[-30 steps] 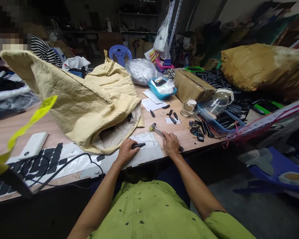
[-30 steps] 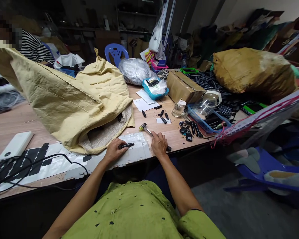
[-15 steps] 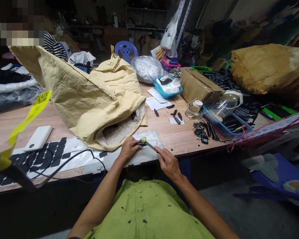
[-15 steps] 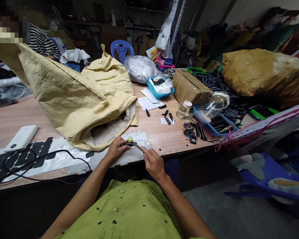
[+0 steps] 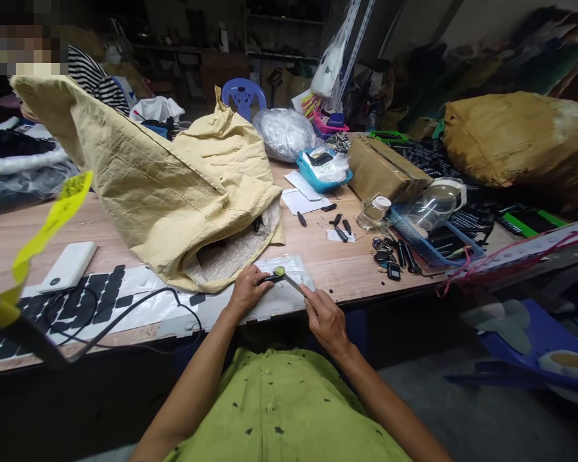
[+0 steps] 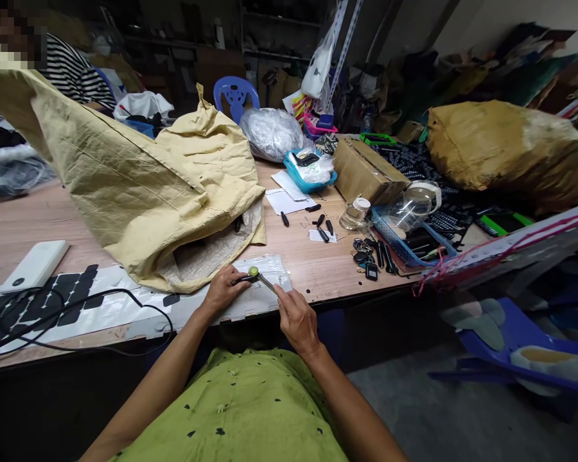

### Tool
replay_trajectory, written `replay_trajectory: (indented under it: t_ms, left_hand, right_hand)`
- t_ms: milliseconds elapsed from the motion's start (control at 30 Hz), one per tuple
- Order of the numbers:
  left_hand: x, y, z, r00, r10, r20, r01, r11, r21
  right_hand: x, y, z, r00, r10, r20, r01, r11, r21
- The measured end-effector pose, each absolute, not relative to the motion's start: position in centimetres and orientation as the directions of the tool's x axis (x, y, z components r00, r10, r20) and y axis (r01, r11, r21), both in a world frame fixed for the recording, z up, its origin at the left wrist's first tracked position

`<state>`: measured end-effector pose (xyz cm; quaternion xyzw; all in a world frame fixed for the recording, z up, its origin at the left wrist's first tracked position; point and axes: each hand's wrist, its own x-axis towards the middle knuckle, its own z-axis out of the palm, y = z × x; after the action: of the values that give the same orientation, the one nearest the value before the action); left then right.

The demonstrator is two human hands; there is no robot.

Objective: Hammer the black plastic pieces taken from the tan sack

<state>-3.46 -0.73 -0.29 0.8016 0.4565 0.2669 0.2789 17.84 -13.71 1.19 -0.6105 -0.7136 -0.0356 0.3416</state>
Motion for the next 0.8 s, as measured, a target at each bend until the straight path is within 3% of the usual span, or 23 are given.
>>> replay_trajectory:
  t_ms: [167,433,633,700,800]
  left_hand:
    - [-3.4,-1.0,-0.3,0.448,0.873,0.193,0.589,-0.451,0.671]
    - [-3.4,-0.7,0.0,0.462,0.860,0.218,0.584,-0.480,0.655]
    - [-4.0,-4.4,2.0,0.574,0.780,0.250,0.354,-0.511,0.783]
    - [-3.9,-7.3,2.0,0.708,0.690,0.149,0.274,-0.463,0.843]
    - [-3.1,-10.8,0.0,0.803,0.586,-0.109,0.363,-0.336,0.869]
  right_hand:
    - [18.5,-13.3,0.4,0.019,0.867,0.498,0.909,0.193,-0.369]
    - [22.4,-6.3,0.2,0.224,0.882,0.414,0.958,-0.121,-0.260]
    - [22.9,-3.9,-1.1,0.267,0.849,0.455,0.964,-0.233,-0.131]
    - [22.8,-3.9,-1.5,0.246,0.849,0.469,0.969,-0.230,-0.091]
    - [22.7,-3.9,-2.0,0.233,0.849,0.475,0.971,-0.233,-0.059]
